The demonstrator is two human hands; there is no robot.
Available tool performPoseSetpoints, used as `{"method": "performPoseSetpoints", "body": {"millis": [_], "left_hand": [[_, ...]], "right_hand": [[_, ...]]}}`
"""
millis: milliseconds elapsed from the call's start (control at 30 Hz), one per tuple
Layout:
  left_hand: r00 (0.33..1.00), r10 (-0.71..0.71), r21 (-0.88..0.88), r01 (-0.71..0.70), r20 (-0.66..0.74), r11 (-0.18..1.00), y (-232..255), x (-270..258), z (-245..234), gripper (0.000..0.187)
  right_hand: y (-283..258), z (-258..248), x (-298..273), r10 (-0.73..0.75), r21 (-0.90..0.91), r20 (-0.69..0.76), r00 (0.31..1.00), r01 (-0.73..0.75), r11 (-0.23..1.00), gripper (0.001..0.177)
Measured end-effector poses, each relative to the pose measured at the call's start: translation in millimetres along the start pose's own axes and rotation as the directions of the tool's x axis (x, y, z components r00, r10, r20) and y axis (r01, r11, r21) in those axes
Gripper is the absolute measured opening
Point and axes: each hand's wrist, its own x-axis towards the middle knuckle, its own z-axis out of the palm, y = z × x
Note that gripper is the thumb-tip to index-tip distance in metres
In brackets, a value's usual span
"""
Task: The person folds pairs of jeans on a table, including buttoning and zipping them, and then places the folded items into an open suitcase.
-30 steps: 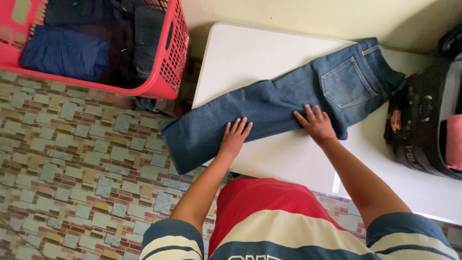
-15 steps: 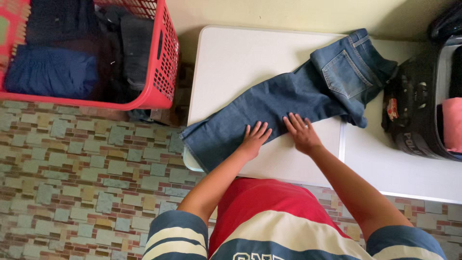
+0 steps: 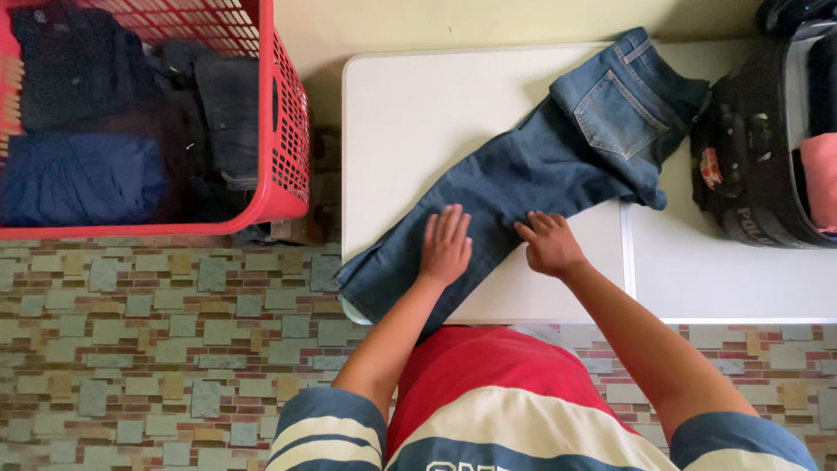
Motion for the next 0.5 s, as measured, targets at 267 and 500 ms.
{"method": "performPoseSetpoints", "body": {"millis": [267,500], "left_hand": [[0.927,-0.375,0.163,0.373,-0.023,0.913,-52,20,-9,0.04],[0.898,-0.44,0.18,0.434,-0.007,0.883,-45,20,4,0.024]], "right_hand": [[-5,-24,76,0.094,0.132,-0.213,0.973,-0.067,0.989,0.017],[58,1,179,0.068,0.389,-0.225,0.972,0.025,0.921,0.025]]}}
